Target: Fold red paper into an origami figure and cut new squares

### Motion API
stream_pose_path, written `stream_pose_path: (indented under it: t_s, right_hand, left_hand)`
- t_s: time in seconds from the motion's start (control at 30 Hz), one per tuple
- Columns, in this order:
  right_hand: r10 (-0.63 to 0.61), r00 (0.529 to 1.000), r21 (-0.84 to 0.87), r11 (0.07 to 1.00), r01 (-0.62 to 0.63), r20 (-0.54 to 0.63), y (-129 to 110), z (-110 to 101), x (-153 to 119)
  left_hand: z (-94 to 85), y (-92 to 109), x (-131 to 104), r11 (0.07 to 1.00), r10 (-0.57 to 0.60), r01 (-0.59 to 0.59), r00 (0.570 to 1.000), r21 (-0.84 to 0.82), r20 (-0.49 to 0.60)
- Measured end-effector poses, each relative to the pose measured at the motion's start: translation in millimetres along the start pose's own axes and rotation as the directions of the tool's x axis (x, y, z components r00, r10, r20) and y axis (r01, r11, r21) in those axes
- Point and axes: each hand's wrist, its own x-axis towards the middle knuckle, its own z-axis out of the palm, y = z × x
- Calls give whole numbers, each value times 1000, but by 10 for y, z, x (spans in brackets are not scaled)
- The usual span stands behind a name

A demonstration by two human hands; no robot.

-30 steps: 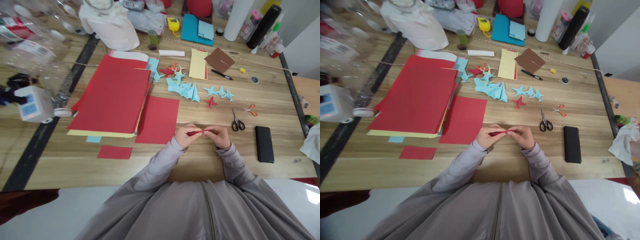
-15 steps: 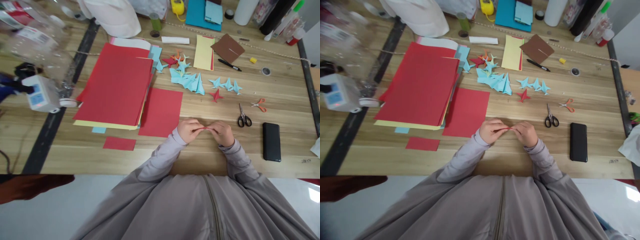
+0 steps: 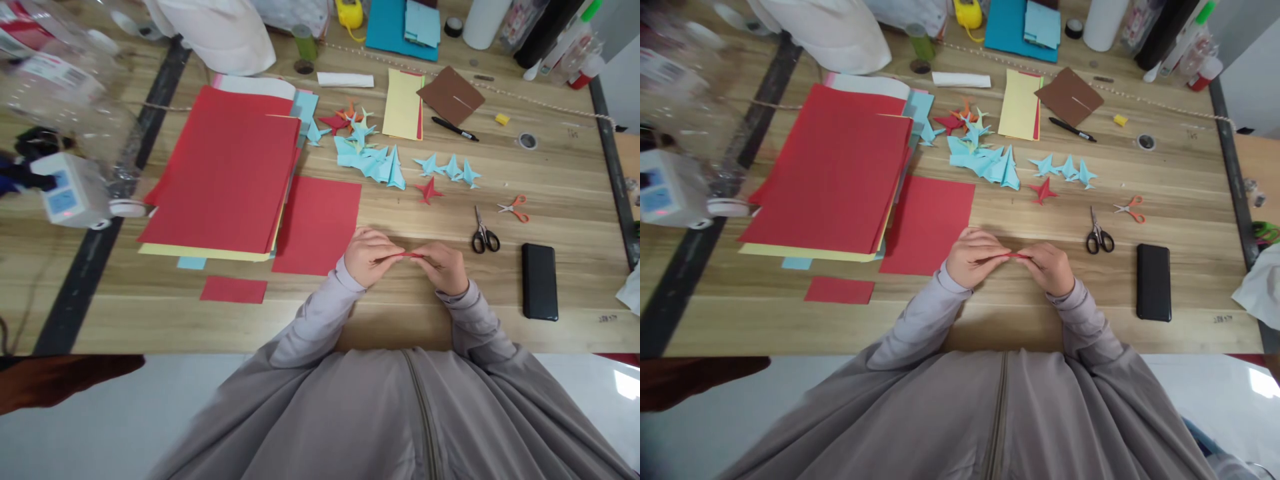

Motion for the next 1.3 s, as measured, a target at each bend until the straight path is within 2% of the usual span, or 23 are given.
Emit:
stream_pose_path:
  t_s: [0.1,0.23,0.37,0.5,0.8,1.13,1.3]
  right_hand:
    - [-21,1000,-21,1000,21,2,-7,10,-2]
    - [-48,999,-62,997,48,9,-2,21,-4]
    - [-106,994,-91,990,107,17,13,25,-4]
    - [-165,986,-113,980,166,22,25,28,3]
    - [-142,989,-124,982,146,37,12,19,14]
    - [-143,985,-177,971,159,98,55,35,-1]
    - [-133,986,-179,972,150,101,56,55,-12]
  left_hand:
    - [31,-17,-15,995,35,-35,999,94,6]
    - [77,-17,-30,962,137,-148,988,231,65]
    - [82,-7,-38,935,209,-225,974,273,89]
    - [58,13,-33,930,205,-228,973,288,107]
    - [61,15,-38,928,206,-230,972,294,113]
    - [91,56,-17,887,186,-263,956,380,229]
    - [88,64,-11,885,196,-274,953,376,233]
